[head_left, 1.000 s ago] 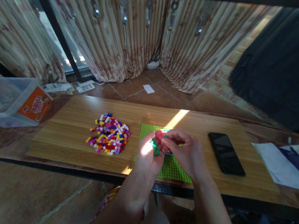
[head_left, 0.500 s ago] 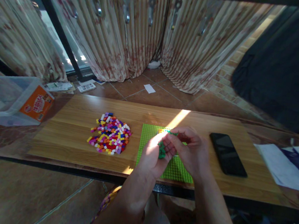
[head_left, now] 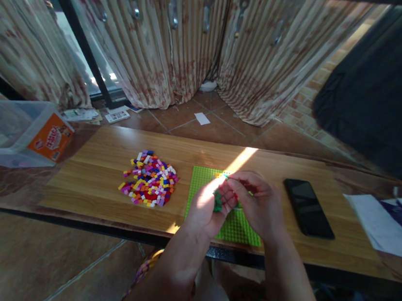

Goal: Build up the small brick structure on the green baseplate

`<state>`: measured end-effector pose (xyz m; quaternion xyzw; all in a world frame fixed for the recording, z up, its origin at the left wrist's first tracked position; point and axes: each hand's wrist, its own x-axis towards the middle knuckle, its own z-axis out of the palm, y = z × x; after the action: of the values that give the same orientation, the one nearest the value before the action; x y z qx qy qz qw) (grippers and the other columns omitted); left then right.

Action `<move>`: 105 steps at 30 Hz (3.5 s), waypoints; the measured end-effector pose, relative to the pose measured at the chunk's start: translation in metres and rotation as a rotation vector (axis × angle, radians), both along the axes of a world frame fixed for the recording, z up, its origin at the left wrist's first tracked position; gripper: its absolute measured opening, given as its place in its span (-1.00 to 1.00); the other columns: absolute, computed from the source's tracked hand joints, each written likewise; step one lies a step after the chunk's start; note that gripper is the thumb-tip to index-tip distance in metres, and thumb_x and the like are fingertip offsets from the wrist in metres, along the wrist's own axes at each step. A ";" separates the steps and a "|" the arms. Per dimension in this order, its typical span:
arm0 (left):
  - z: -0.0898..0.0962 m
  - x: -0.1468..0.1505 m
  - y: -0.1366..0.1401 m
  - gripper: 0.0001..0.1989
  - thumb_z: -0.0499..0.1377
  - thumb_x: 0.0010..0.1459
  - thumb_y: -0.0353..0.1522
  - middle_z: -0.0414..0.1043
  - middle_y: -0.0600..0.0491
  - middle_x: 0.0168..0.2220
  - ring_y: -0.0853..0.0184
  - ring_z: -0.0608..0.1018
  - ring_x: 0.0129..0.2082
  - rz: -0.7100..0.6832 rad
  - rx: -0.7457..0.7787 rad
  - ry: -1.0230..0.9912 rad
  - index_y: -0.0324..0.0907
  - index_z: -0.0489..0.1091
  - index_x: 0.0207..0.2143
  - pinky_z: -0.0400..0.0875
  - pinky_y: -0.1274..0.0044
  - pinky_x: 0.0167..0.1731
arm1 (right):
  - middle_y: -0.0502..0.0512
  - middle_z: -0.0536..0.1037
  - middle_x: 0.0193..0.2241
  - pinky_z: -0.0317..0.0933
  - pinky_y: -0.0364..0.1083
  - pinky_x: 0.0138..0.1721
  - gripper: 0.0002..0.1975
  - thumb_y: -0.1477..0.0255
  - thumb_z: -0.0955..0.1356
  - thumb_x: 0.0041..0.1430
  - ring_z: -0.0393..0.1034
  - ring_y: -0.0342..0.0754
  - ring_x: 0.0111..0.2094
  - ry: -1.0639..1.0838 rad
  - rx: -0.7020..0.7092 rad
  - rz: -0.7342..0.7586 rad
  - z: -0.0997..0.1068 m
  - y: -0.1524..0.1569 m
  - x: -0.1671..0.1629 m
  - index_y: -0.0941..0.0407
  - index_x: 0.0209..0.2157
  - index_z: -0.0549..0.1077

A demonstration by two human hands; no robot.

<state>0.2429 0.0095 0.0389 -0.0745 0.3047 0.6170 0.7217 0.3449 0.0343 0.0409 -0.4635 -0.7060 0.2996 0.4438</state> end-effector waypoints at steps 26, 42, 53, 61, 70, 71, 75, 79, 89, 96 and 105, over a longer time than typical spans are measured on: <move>0.004 -0.033 0.009 -0.82 0.05 0.12 -0.49 0.36 0.01 -0.57 0.50 0.36 -0.64 0.163 -0.084 0.057 -0.31 0.37 -0.51 0.28 0.66 -0.62 | 0.13 0.48 -0.18 0.19 0.11 -0.04 -0.94 0.38 0.42 0.01 0.35 0.07 -0.07 -0.320 0.051 -0.073 -0.049 0.025 0.015 0.00 -0.48 0.58; 0.005 -0.032 0.008 -0.80 0.03 0.14 -0.49 0.35 0.02 -0.59 0.51 0.35 -0.67 0.150 -0.084 0.069 -0.32 0.34 -0.52 0.25 0.67 -0.65 | 0.09 0.52 -0.25 0.27 0.00 -0.18 -0.92 0.39 0.42 -0.10 0.40 -0.01 -0.21 -0.114 -0.143 -0.130 -0.055 0.030 0.009 0.09 -0.47 0.52; 0.005 -0.031 0.007 -0.75 0.03 0.17 -0.40 0.40 -0.02 -0.55 0.48 0.41 -0.62 0.118 -0.060 0.018 -0.34 0.41 -0.49 0.34 0.63 -0.57 | 0.09 0.51 -0.25 0.26 0.02 -0.18 -0.91 0.37 0.40 -0.05 0.38 -0.01 -0.22 -0.153 -0.090 -0.096 -0.052 0.026 0.008 0.09 -0.49 0.51; 0.009 -0.032 0.005 -0.68 0.04 0.17 -0.27 0.49 -0.15 -0.37 0.34 0.53 -0.39 0.105 0.006 -0.061 -0.35 0.45 -0.40 0.45 0.51 -0.34 | 0.06 0.53 -0.32 0.28 -0.01 -0.16 -0.93 0.40 0.38 0.05 0.41 -0.06 -0.26 -0.004 0.023 -0.089 -0.014 0.011 0.008 0.06 -0.44 0.53; 0.012 -0.029 0.004 -0.62 -0.02 0.22 -0.21 0.48 -0.18 -0.31 0.28 0.55 -0.30 0.078 0.052 -0.046 -0.33 0.44 -0.36 0.48 0.46 -0.26 | -0.02 0.55 -0.25 0.27 -0.08 -0.13 -0.85 0.42 0.36 0.12 0.42 -0.10 -0.19 -0.144 -0.091 0.399 0.017 -0.018 -0.008 -0.01 -0.26 0.54; 0.012 -0.029 0.004 -0.62 -0.02 0.21 -0.21 0.48 -0.19 -0.31 0.26 0.55 -0.30 0.067 0.059 -0.044 -0.33 0.44 -0.36 0.48 0.45 -0.26 | -0.02 0.55 -0.25 0.27 -0.08 -0.13 -0.85 0.42 0.35 0.12 0.42 -0.10 -0.19 -0.163 -0.090 0.404 0.017 -0.018 -0.008 -0.02 -0.26 0.54; 0.010 -0.029 0.004 -0.62 -0.01 0.21 -0.21 0.48 -0.19 -0.32 0.26 0.55 -0.29 0.068 0.068 -0.040 -0.33 0.44 -0.36 0.48 0.44 -0.25 | 0.00 0.54 -0.29 0.27 -0.06 -0.13 -0.89 0.43 0.34 0.15 0.42 -0.09 -0.21 -0.174 -0.092 0.387 0.013 -0.015 -0.011 0.00 -0.32 0.53; 0.011 -0.027 0.004 -0.62 -0.01 0.21 -0.23 0.47 -0.19 -0.34 0.28 0.54 -0.30 0.090 0.057 -0.021 -0.34 0.45 -0.39 0.46 0.48 -0.25 | 0.02 0.54 -0.29 0.25 -0.02 -0.13 -0.90 0.44 0.32 0.14 0.41 -0.07 -0.21 -0.215 -0.087 0.359 0.011 -0.016 -0.012 0.02 -0.33 0.49; 0.003 -0.026 0.007 -0.72 0.02 0.17 -0.39 0.43 -0.07 -0.50 0.44 0.44 -0.55 0.151 -0.131 0.012 -0.35 0.42 -0.50 0.40 0.57 -0.49 | 0.02 0.56 -0.37 0.29 -0.09 -0.31 -0.84 0.34 0.30 0.16 0.42 -0.11 -0.36 -0.019 -0.139 0.117 0.004 -0.002 0.015 0.08 -0.32 0.49; 0.002 -0.025 0.007 -0.73 0.02 0.16 -0.42 0.44 -0.05 -0.53 0.48 0.37 -0.62 0.132 -0.100 0.002 -0.32 0.43 -0.52 0.36 0.61 -0.57 | 0.07 0.58 -0.38 0.31 -0.03 -0.33 -0.82 0.36 0.33 0.08 0.43 -0.08 -0.39 -0.097 -0.136 -0.032 -0.012 0.010 0.030 0.09 -0.31 0.54; 0.001 -0.025 0.006 -0.76 0.05 0.15 -0.43 0.44 -0.04 -0.53 0.48 0.40 -0.60 0.132 -0.105 -0.005 -0.34 0.42 -0.51 0.37 0.62 -0.55 | 0.12 0.60 -0.35 0.31 -0.01 -0.30 -0.80 0.42 0.30 0.09 0.46 -0.02 -0.34 -0.271 -0.077 -0.051 -0.026 0.017 0.034 0.09 -0.30 0.56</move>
<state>0.2182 0.0158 0.0404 -0.1337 0.3291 0.6462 0.6754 0.3784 0.0517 0.0148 -0.5340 -0.7354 0.2500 0.3339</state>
